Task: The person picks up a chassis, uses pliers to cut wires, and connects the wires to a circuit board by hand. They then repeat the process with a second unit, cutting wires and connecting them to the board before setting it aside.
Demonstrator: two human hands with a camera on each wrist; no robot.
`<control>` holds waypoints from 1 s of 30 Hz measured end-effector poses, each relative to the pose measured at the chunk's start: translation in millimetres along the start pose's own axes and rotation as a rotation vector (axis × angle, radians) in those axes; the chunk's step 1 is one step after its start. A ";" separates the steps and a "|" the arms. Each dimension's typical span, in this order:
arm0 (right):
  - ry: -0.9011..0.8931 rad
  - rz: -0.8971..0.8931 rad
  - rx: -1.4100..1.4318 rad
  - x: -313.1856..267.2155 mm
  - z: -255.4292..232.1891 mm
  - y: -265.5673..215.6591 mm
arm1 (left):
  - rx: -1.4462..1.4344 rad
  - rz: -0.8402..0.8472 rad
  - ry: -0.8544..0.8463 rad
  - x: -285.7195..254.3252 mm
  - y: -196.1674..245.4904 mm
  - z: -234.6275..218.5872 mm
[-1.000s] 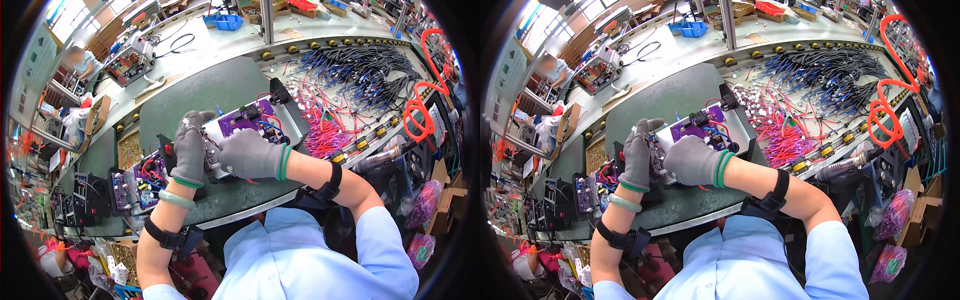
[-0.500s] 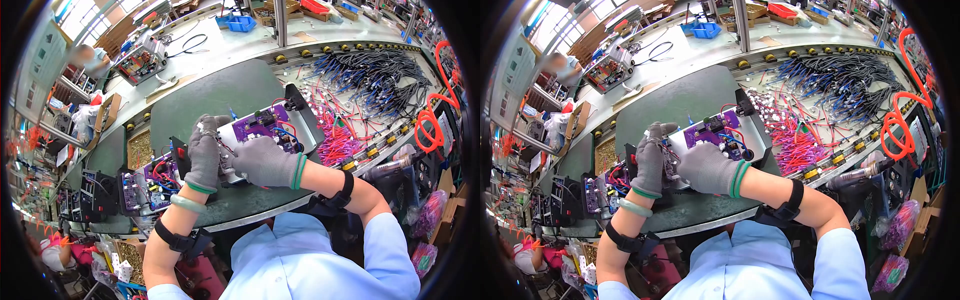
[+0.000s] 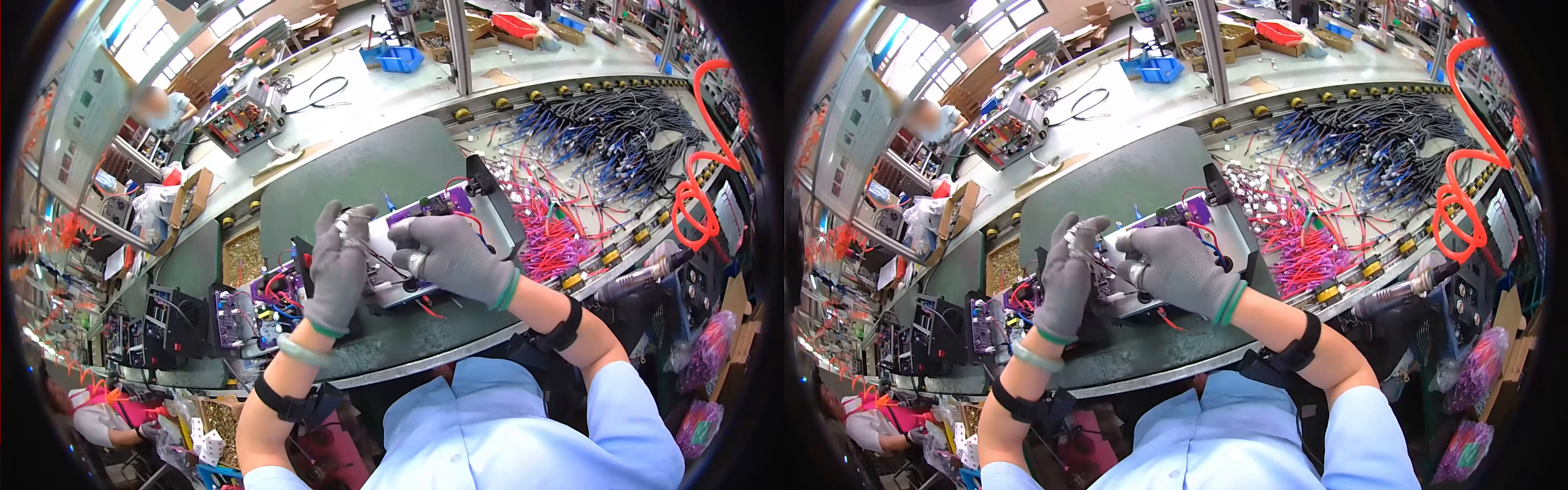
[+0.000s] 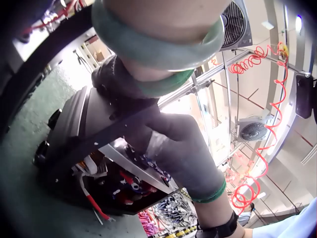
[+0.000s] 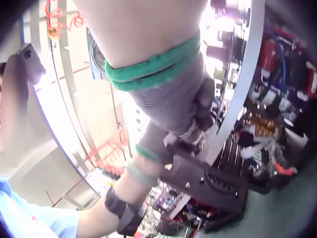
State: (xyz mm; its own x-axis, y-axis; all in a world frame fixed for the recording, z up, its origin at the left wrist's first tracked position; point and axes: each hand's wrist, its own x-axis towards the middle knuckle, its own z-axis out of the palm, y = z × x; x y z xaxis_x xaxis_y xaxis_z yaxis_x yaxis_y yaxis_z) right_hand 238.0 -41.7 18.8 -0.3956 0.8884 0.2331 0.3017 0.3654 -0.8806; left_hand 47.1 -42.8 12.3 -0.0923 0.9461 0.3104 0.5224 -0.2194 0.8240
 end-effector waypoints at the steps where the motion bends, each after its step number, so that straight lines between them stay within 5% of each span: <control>1: -0.066 -0.056 0.108 0.9 4.5 8.3 | -0.048 0.098 -0.029 -4.8 5.4 2.5; 2: -0.130 -0.115 0.211 2.4 7.9 14.0 | -0.099 0.201 -0.058 -8.1 10.5 5.7; 3: -0.300 0.049 0.292 1.4 8.6 15.3 | -0.015 0.301 -0.062 -12.6 17.7 6.9; 4: -0.237 0.064 0.182 1.6 12.6 14.1 | 0.120 0.410 -0.106 -13.1 20.9 4.7; 6: -0.170 -0.052 0.458 7.1 11.7 18.9 | -0.081 0.243 -0.230 -15.2 51.1 -7.8; 10: -0.075 0.015 0.521 8.8 7.0 1.9 | 0.079 0.274 -0.260 -11.7 55.1 -44.7; 13: -0.140 0.085 0.568 6.1 9.1 -2.0 | 0.019 -0.063 -0.267 -9.1 63.0 -56.4; 17: -0.068 0.023 0.371 6.9 16.8 -0.3 | -0.020 0.147 -0.286 -10.0 61.1 -40.6; 20: -0.034 -0.005 0.343 6.3 17.3 8.1 | -0.108 -0.064 -0.278 -8.0 61.6 -31.6; 24: -0.085 0.129 0.356 1.3 12.3 1.2 | -0.126 -0.047 -0.300 -8.2 54.8 -31.1; 27: -0.147 0.334 0.797 -1.7 1.4 -11.2 | -0.318 -0.125 -0.303 -11.0 51.9 -36.3; 30: -0.144 0.278 0.739 5.0 6.5 -4.7 | -0.199 -0.045 -0.294 -14.3 43.4 -36.5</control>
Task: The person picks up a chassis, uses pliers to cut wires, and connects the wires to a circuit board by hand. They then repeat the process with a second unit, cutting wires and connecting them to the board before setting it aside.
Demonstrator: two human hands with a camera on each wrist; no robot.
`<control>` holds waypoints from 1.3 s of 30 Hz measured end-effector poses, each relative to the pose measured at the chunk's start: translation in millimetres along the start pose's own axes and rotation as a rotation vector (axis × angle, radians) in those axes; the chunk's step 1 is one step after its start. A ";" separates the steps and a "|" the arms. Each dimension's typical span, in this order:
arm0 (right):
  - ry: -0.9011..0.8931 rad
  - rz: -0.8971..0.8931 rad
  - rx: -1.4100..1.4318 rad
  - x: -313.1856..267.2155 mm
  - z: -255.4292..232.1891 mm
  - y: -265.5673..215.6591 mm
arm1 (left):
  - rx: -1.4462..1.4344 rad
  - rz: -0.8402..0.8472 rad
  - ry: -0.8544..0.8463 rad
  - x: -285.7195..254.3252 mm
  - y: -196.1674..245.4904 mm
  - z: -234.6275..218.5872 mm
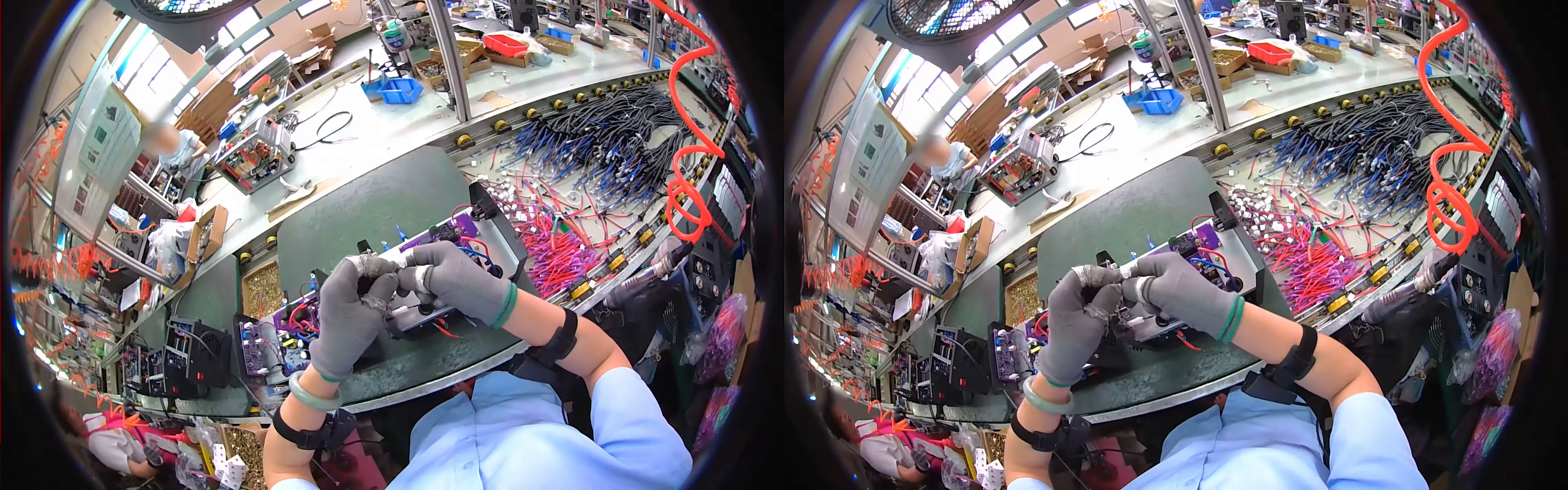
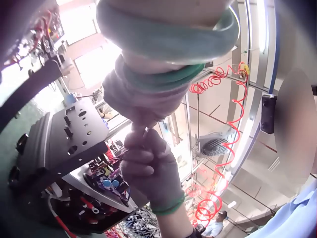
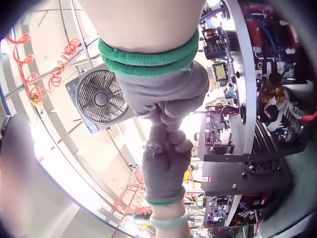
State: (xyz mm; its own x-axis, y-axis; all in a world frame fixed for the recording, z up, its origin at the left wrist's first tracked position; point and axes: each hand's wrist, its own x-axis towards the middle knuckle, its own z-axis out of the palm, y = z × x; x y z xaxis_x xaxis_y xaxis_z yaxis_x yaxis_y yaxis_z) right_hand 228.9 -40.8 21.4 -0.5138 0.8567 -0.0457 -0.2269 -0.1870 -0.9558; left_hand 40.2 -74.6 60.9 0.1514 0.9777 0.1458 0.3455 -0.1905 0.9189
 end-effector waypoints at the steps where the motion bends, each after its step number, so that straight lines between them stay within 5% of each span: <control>1: 0.002 -0.022 -0.122 5.2 0.3 -2.1 | 0.102 0.100 0.012 1.7 -7.8 -3.0; 2: 0.006 -0.017 -0.121 13.4 -0.9 -3.2 | 0.204 0.202 0.023 2.9 -12.2 -6.3; 4: 0.099 -0.216 -0.800 33.7 -5.2 -1.4 | 0.484 0.316 0.119 9.4 -19.3 -15.6; 5: 0.109 -0.210 -0.795 44.1 -6.1 -1.0 | 0.490 0.207 0.124 17.4 -50.8 -23.7; 7: 0.019 0.075 -1.017 64.4 -6.7 -0.8 | 0.500 0.104 0.115 27.1 -60.7 -28.3; 9: -0.016 0.115 -0.996 75.1 -6.4 1.7 | 0.198 -0.409 -0.254 36.0 -22.3 -28.2; 14: -0.094 0.271 -0.722 73.3 -8.7 -5.0 | -0.010 -0.335 -0.244 32.3 -28.8 -29.4; 26: -0.137 0.334 -0.844 94.7 4.2 5.0 | -0.020 -0.281 -0.169 28.4 -49.2 -26.6; 27: -0.176 0.079 -0.935 92.3 2.8 16.9 | -0.112 -0.277 -0.166 28.9 -51.3 -25.8; 32: 0.067 -0.039 -1.075 55.0 5.2 1.2 | 0.075 -0.205 -0.112 21.9 -52.3 -21.6; 35: 0.140 -0.273 -1.120 35.4 -1.7 -9.3 | 0.583 0.256 0.211 11.7 -33.6 -12.1; 39: 0.131 -0.515 -1.322 21.5 0.2 -4.8 | 0.328 0.233 0.145 14.5 0.4 2.0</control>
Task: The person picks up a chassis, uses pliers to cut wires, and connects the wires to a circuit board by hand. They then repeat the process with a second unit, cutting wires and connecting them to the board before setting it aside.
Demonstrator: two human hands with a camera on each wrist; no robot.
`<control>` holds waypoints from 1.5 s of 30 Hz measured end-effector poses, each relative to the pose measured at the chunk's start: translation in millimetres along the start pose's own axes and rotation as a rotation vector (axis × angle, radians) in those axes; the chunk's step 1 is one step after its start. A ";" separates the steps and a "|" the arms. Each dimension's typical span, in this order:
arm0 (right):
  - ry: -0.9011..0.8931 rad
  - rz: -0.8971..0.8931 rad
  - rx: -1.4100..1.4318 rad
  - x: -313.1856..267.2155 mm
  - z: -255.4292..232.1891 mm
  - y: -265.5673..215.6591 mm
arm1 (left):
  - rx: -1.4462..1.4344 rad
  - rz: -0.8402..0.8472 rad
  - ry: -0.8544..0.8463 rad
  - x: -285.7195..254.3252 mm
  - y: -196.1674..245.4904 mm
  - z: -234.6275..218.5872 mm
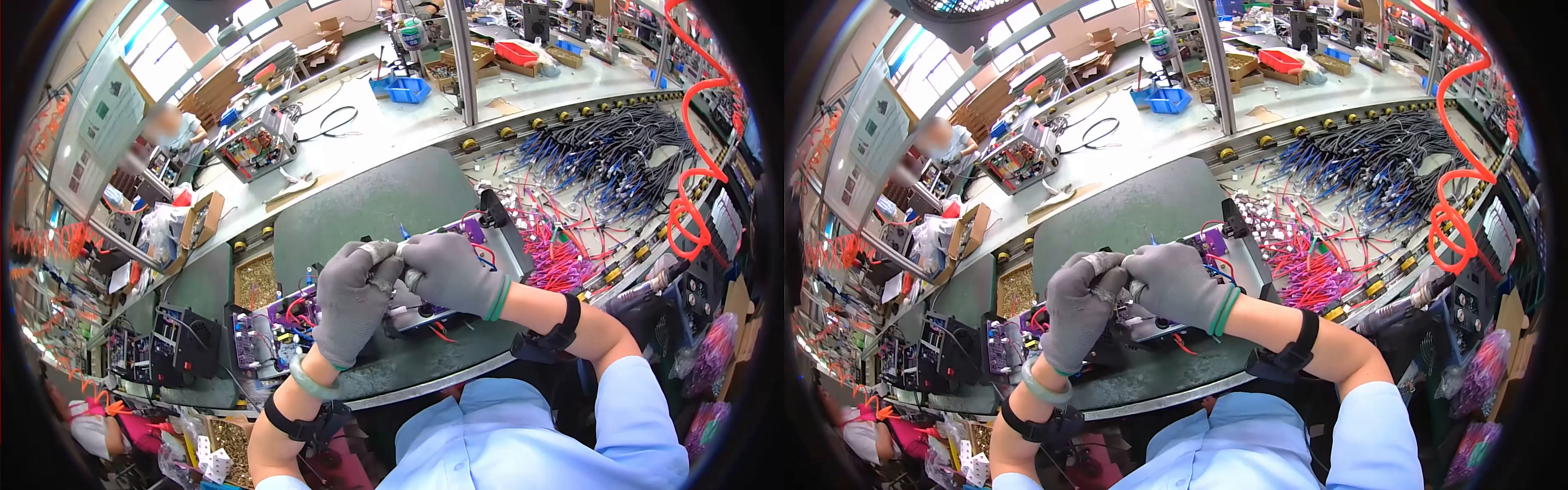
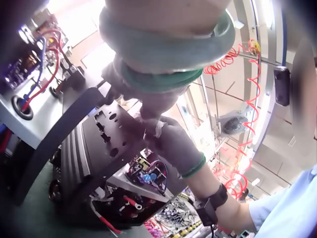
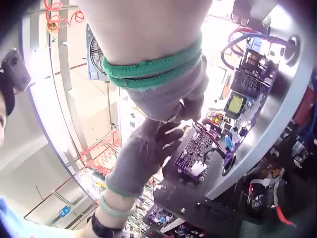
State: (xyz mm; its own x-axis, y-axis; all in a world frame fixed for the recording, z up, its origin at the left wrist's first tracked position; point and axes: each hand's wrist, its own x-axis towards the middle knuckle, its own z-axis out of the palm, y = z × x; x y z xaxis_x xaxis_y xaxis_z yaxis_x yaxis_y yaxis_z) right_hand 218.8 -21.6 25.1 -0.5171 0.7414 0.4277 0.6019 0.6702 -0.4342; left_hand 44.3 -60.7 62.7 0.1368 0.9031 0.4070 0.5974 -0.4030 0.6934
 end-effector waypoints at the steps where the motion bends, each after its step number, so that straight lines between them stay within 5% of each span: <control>1: -0.006 -0.002 -0.001 -4.6 0.9 0.9 | -0.003 -0.005 0.003 2.2 6.4 -2.3; 3: 0.005 0.307 1.044 -11.4 1.1 -0.9 | -0.038 0.052 -0.078 6.3 12.4 -5.8; 7: -0.161 0.449 1.180 -7.1 -9.7 4.8 | -0.133 0.039 -0.175 9.6 -5.2 -9.4; 9: -0.159 0.447 0.996 6.5 1.9 16.6 | -0.185 -0.161 -0.109 6.3 -27.7 -7.8; 11: -0.046 0.072 -0.067 22.3 17.8 31.4 | -0.043 -0.111 -0.094 -1.8 -55.7 -6.6; 13: -0.281 0.020 -0.188 30.7 28.4 28.6 | -0.009 -0.273 -0.029 -5.7 -75.9 -3.2; 15: -0.290 -0.120 -0.320 31.3 44.8 26.0 | -0.223 -0.300 -0.223 0.7 -57.5 -11.5; 17: -0.286 -0.117 -0.343 30.8 50.9 28.7 | -0.369 -0.543 -0.364 3.1 -53.0 -13.1; 24: -0.523 -0.022 -0.348 43.8 43.2 21.3 | -0.436 -0.518 -0.328 2.7 -47.3 -13.3; 30: -0.327 -0.144 -0.298 30.8 45.4 27.3 | -0.458 -0.541 -0.358 2.2 -44.4 -15.5; 34: -0.419 -0.043 -0.437 33.2 47.1 2.9 | -0.470 -0.526 -0.316 0.3 -41.6 -12.9; 36: -0.390 -0.007 -0.437 33.0 56.1 -6.1 | -0.253 -0.493 -0.325 1.3 -38.9 -14.4; 39: -0.375 0.049 -0.423 28.6 60.1 -0.1 | -0.366 -0.390 -0.303 -1.2 -45.6 -7.7; 41: -0.415 0.043 -0.363 31.5 47.7 1.8 | -0.540 -0.503 -0.309 -1.5 -23.9 -7.5; 43: -0.236 0.046 -0.123 26.3 13.9 12.5 | -0.433 -0.389 -0.281 -12.5 -26.3 -12.0; 45: 0.297 -0.097 0.453 18.5 -31.2 61.6 | -0.124 -0.263 -0.159 -36.8 -7.6 -33.3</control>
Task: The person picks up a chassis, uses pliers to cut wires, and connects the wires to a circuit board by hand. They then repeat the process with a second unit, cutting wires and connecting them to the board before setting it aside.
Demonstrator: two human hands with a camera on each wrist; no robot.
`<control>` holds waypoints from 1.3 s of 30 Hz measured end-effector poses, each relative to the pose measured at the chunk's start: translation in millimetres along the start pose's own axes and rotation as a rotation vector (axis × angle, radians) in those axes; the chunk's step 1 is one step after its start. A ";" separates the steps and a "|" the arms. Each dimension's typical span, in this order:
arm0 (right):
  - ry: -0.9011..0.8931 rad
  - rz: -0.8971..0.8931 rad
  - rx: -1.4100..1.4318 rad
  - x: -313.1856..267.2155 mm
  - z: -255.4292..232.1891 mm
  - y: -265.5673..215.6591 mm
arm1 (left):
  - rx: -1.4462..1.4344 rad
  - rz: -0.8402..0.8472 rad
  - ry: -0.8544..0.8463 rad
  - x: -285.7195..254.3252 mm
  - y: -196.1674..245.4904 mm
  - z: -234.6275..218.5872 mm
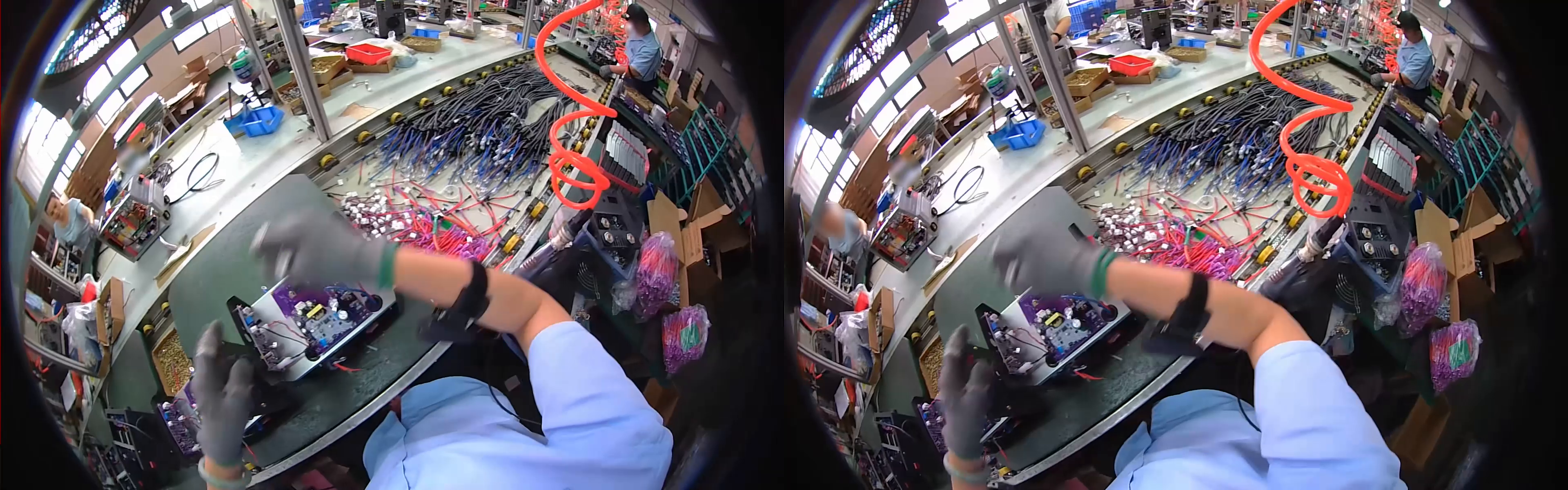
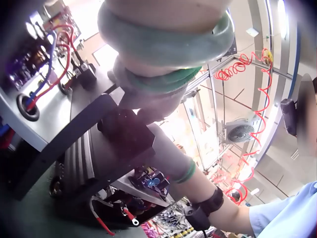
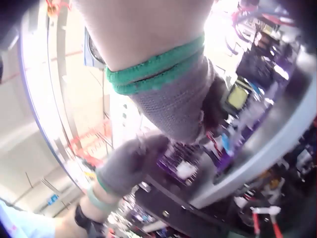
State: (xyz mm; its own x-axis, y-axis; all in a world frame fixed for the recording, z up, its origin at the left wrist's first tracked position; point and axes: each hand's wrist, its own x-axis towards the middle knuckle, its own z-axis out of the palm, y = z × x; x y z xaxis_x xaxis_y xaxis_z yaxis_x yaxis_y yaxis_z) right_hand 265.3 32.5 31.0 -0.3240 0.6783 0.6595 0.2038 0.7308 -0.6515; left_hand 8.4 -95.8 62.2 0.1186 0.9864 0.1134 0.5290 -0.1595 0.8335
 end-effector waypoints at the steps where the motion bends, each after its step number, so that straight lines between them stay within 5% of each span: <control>1: 0.094 0.057 -0.097 -0.6 -37.8 28.1 | 0.145 0.132 0.045 -10.1 -2.3 -13.2; 2: 0.271 0.136 -0.247 -5.3 -68.9 59.7 | 0.294 0.269 0.095 -15.5 -12.2 -31.6; 4: 0.145 0.607 -0.608 -35.2 -123.9 119.2 | 0.084 0.066 0.216 -32.8 -46.7 -68.1; 5: -0.011 0.747 -0.830 -54.5 -135.8 154.1 | 0.162 0.094 0.266 -36.5 -65.7 -84.9; 8: -0.370 0.882 -0.865 -114.4 -125.8 216.8 | 0.322 -0.001 0.438 -52.7 -61.7 -93.2; 10: -0.372 0.643 -0.859 -168.6 -96.5 256.5 | 0.068 -0.215 0.371 -61.2 -121.8 -121.0; 11: -0.339 0.676 -1.026 -173.9 -78.7 242.9 | 0.048 -0.254 0.430 -58.8 -93.1 -105.7; 12: -0.300 0.707 -1.193 -172.7 -67.4 232.0 | 0.096 -0.170 0.372 -58.9 -110.5 -105.7; 14: -0.375 0.769 -1.149 -163.0 -60.9 243.6 | 0.039 -0.274 0.344 -68.3 -105.8 -105.1; 16: -0.503 0.742 -1.175 -154.3 -60.7 247.6 | 0.174 -0.118 0.379 -76.0 -133.7 -117.1; 21: -0.427 0.828 -0.714 -121.0 -120.5 201.9 | 0.096 -0.077 0.389 -64.2 -64.8 -102.5; 24: 0.052 0.871 -0.283 -110.7 -147.7 166.1 | -0.035 -0.077 0.342 -49.1 -49.3 -91.6; 25: 0.011 0.923 -0.278 -107.4 -157.4 157.2 | -0.058 -0.039 0.332 -42.2 -44.7 -81.0; 28: -0.004 0.721 -0.823 -102.8 -171.7 141.8 | 0.036 0.057 0.229 -25.4 -30.0 -58.8; 30: 0.233 0.658 -0.309 -86.8 -176.1 117.9 | -0.027 0.023 0.180 -16.9 -10.3 -44.8; 32: 0.225 0.581 -0.398 -71.3 -178.7 95.7 | 0.005 0.066 0.170 -6.7 0.4 -36.3; 34: 0.116 0.308 -1.027 -57.1 -176.5 66.5 | 0.038 0.119 0.158 3.9 12.6 -27.4; 38: 0.285 0.113 -1.123 -30.9 -167.4 25.5 | 0.142 0.322 0.111 26.3 41.6 -5.8; 39: 0.339 0.272 -0.771 -27.4 -161.8 12.3 | 0.137 0.401 0.114 32.9 42.4 1.9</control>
State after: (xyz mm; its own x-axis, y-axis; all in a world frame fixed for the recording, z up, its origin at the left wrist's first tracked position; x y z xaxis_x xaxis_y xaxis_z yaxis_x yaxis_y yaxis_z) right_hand 426.1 35.3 65.7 0.0927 0.7329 0.6740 0.8399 0.3060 -0.4482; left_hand 36.4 -70.2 100.3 0.2479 0.8425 0.4783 0.5678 -0.5264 0.6328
